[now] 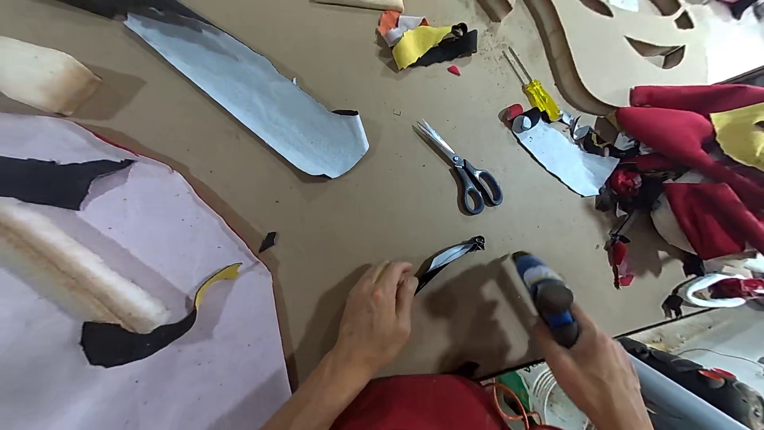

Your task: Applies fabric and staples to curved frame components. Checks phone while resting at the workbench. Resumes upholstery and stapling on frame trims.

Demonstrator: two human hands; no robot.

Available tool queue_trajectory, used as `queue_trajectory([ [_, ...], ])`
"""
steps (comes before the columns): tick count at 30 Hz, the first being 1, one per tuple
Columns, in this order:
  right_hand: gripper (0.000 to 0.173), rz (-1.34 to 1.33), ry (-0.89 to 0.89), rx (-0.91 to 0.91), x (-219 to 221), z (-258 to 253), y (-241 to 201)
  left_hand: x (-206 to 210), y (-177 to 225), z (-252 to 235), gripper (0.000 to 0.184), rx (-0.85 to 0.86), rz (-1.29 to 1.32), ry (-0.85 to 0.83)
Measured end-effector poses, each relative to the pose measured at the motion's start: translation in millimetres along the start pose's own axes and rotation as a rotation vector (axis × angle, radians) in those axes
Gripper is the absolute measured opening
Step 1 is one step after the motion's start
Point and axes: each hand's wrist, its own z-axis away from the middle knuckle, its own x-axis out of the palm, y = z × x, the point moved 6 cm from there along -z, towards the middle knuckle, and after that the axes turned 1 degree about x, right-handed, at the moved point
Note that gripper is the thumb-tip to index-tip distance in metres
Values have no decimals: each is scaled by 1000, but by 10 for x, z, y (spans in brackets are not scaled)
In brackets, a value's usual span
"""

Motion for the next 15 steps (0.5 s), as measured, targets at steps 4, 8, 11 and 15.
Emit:
queue_trajectory([
  [4, 63, 58, 85, -89, 99, -254, 126, -24, 90, 344, 52, 69, -318, -94],
  [8, 54, 95, 111, -506, 216, -142, -695, 34, 146, 443, 37, 161, -549, -2],
  [11, 54, 96, 63, -864, 612, -93, -1263, -70, 163, 410, 36, 150, -425, 5],
  [15, 18, -50, -189, -967, 711, -78, -1355, -577, 152, 431, 43, 97, -79, 97],
])
